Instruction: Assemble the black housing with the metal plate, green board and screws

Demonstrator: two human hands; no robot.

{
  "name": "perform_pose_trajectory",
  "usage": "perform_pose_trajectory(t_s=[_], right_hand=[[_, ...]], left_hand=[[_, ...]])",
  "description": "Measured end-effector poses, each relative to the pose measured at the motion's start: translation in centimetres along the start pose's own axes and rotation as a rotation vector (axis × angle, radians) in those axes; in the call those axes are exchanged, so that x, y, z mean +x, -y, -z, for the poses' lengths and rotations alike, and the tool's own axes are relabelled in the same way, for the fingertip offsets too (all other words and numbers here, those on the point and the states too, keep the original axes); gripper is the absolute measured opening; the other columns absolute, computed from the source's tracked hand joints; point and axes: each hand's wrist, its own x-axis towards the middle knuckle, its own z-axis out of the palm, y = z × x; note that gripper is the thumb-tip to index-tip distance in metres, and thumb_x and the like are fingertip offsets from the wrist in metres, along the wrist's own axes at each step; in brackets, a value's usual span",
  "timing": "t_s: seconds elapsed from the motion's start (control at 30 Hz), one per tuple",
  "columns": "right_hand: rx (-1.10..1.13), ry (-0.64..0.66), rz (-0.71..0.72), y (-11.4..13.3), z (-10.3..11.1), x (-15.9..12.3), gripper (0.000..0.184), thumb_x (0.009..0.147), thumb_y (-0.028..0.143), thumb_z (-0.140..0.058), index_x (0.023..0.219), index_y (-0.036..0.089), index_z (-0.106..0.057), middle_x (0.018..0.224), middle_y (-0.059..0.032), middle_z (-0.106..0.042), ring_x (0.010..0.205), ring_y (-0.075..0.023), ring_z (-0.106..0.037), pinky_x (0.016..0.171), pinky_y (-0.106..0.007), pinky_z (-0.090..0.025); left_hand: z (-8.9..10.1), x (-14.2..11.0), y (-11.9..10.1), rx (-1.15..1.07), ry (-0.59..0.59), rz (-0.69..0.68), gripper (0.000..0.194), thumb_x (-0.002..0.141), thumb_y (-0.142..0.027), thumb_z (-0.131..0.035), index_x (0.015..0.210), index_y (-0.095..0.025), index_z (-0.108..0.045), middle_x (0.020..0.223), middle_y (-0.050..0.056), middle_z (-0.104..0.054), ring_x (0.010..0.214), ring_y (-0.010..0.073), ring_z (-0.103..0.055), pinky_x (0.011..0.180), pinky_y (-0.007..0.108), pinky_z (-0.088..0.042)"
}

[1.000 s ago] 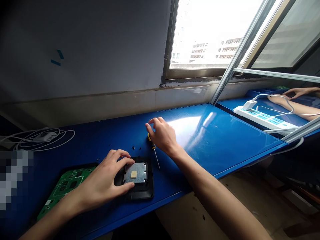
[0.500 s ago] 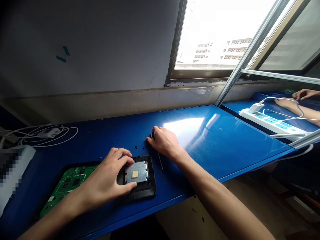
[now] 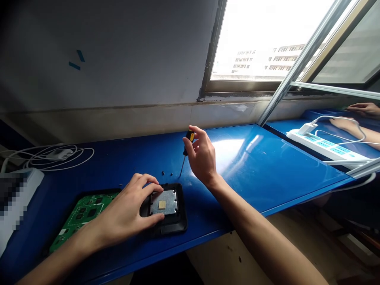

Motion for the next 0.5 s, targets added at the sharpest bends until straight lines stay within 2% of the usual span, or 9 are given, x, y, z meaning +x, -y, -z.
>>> perform_pose_trajectory(t_s=[0.23,0.33,0.5], right_hand=[[0.162,0.021,-0.053,0.6,-0.3,-0.3,0.035,0.097,0.047,-0.06,0.126,0.03,-0.05,0.097,-0.0009,-0.055,0.067,-0.0135,-0.065,0.053,-0.028,-0.061],[0.189,0.045,-0.07,0.7,-0.4,-0.4,0.035,0.097,0.049,-0.06,0.124,0.031,-0.05,0.096,0.0002,-0.054,0.066,-0.0126,-0.064,0.052,-0.028,-0.061],[0.242,0.017,-0.063,1.1,-0.3,-0.4,0.033,0.097,0.046,-0.062,0.124,0.031,-0.05,0.095,0.0008,-0.053,0.065,-0.012,-0.065,0.052,-0.027,-0.06]], left_hand=[[0.2,-0.1,-0.3,-0.01,0.018,-0.002,0.031,0.084,-0.034,-0.077,0.111,-0.023,-0.066,0.12,0.007,-0.06,0.115,0.0298,-0.051,0.097,0.048,-0.053],[0.2,-0.2,-0.2,-0.016,0.058,-0.04,0.034,0.086,-0.034,-0.077,0.116,-0.025,-0.065,0.116,0.004,-0.061,0.112,0.0283,-0.051,0.095,0.046,-0.053],[0.0,-0.3,0.0,0.01,0.085,-0.091,0.038,0.089,-0.035,-0.074,0.127,-0.031,-0.065,0.123,0.004,-0.059,0.116,0.0282,-0.051,0.1,0.047,-0.051]])
